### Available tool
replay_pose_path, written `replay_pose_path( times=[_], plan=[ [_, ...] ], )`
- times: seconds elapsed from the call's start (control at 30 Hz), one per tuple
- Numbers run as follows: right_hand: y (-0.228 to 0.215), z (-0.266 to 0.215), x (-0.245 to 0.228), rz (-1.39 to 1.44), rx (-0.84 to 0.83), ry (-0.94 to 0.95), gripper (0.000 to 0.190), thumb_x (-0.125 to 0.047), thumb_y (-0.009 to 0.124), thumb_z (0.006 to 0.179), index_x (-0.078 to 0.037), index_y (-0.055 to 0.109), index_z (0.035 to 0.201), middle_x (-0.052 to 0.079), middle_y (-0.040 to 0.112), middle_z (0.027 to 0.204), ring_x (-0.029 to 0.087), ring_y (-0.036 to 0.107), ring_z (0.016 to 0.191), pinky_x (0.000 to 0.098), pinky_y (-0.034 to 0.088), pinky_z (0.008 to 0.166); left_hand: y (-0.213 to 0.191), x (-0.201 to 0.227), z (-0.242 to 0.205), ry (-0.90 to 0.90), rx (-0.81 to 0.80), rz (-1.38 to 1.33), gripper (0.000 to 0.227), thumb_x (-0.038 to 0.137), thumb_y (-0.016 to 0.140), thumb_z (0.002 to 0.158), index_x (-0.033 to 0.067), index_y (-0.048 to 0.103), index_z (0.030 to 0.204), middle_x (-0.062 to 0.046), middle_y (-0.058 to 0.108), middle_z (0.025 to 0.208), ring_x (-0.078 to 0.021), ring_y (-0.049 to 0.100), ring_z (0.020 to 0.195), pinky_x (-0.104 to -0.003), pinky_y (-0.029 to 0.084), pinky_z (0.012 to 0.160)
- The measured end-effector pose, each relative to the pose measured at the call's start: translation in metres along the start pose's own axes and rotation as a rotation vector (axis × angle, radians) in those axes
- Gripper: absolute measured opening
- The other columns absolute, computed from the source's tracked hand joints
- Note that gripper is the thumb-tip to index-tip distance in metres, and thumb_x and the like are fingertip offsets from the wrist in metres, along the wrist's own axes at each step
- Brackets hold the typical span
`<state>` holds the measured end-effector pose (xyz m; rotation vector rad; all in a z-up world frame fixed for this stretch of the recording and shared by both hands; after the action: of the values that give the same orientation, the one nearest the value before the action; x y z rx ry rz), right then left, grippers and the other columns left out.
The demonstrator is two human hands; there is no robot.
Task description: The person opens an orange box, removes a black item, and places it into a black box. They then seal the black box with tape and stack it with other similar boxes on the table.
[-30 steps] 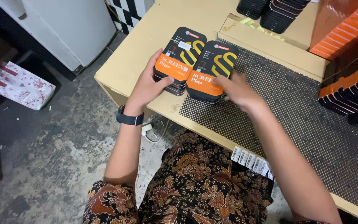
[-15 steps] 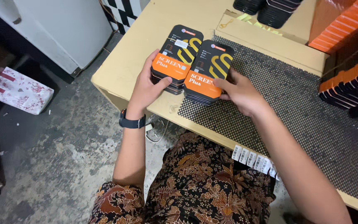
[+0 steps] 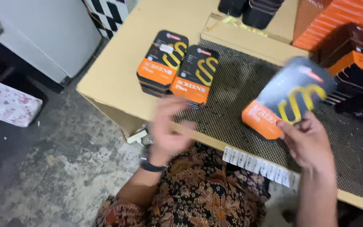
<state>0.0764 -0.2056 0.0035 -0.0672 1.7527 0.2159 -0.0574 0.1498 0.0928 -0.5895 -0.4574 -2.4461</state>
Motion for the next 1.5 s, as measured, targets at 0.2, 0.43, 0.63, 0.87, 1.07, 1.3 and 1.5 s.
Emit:
replay_pose_path(
  times=[0.2, 0.43, 0.63, 0.87, 1.07, 1.3, 1.5],
  plan=[
    [-0.023, -0.047, 0.020, 0.020, 0.152, -0.225, 0.012, 0.005, 0.071, 0.088, -0.001, 0.067, 0.097, 0.011, 0.072, 0.092, 0.020, 0.072, 0.085, 0.0343, 0.064, 0.082, 0.186, 0.037, -0.089, -0.063, -0.936, 0.025, 0.120, 0.060, 0.075, 0.078, -0.0022, 0.010, 0.158, -0.029, 0.021, 0.162, -0.0452, 0.032, 0.150, -0.059, 0.028, 0.129],
    [-0.097, -0.082, 0.082, 0.384, 0.466, -0.297, 0.040, -0.011, 0.070, 0.095, -0.018, 0.037, 0.074, 0.006, 0.046, 0.056, 0.016, 0.049, 0.049, 0.0337, 0.032, 0.040, 0.216, 0.051, -0.107, -0.001, -1.065, -0.004, 0.105, 0.032, 0.091, 0.077, -0.0026, 0.027, 0.153, -0.020, 0.042, 0.150, -0.0372, 0.046, 0.135, -0.048, 0.038, 0.118],
    [-0.113, -0.103, 0.126, 0.514, 0.586, -0.214, 0.039, -0.013, 0.072, 0.097, -0.018, 0.037, 0.080, 0.010, 0.061, 0.054, 0.022, 0.066, 0.043, 0.0271, 0.042, 0.032, 0.221, 0.067, -0.121, 0.138, -1.140, 0.055, 0.098, 0.034, 0.090, 0.075, 0.0022, 0.037, 0.151, -0.018, 0.041, 0.153, -0.0365, 0.044, 0.137, -0.050, 0.037, 0.121],
    [-0.105, -0.117, 0.096, 0.590, 0.671, -0.301, 0.048, -0.015, 0.073, 0.094, -0.021, 0.031, 0.071, -0.005, 0.032, 0.051, 0.008, 0.042, 0.031, 0.0210, 0.036, 0.024, 0.221, 0.086, -0.117, 0.163, -1.071, 0.018, 0.084, 0.027, 0.089, 0.082, 0.0079, 0.043, 0.150, -0.024, 0.041, 0.151, -0.0449, 0.046, 0.133, -0.058, 0.043, 0.117],
    [-0.127, -0.113, 0.118, 0.597, 0.664, -0.305, 0.049, -0.007, 0.073, 0.094, -0.023, 0.031, 0.073, -0.008, 0.035, 0.061, 0.001, 0.040, 0.051, 0.0197, 0.045, 0.044, 0.212, 0.082, -0.114, 0.208, -1.087, -0.029, 0.082, 0.029, 0.090, 0.079, 0.0078, 0.047, 0.146, -0.024, 0.043, 0.149, -0.0444, 0.049, 0.129, -0.057, 0.045, 0.113],
    [-0.128, -0.117, 0.120, 0.533, 0.710, -0.324, 0.049, -0.004, 0.074, 0.094, -0.020, 0.031, 0.078, 0.000, 0.043, 0.061, 0.008, 0.051, 0.047, 0.0233, 0.052, 0.045, 0.224, 0.082, -0.111, 0.150, -1.105, -0.082, 0.091, 0.046, 0.088, 0.080, 0.0143, 0.038, 0.149, -0.026, 0.035, 0.153, -0.0447, 0.045, 0.141, -0.065, 0.039, 0.122],
    [-0.138, -0.113, 0.094, 0.593, 0.634, -0.405, 0.009, -0.005, 0.070, 0.093, -0.008, 0.062, 0.094, 0.008, 0.068, 0.088, 0.012, 0.064, 0.071, 0.0181, 0.052, 0.044, 0.229, 0.088, -0.114, 0.196, -1.000, 0.010, 0.076, 0.038, 0.084, 0.084, 0.0073, 0.044, 0.142, -0.023, 0.047, 0.140, -0.0377, 0.054, 0.122, -0.049, 0.049, 0.107]
  ],
)
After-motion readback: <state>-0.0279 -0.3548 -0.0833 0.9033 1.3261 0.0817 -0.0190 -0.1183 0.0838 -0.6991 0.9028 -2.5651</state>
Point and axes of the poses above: each hand's wrist, its own z-axis towards the middle knuckle, its own y-axis out of the palm, x = y × z, the point moved 10 cm from there along z, towards the middle knuckle
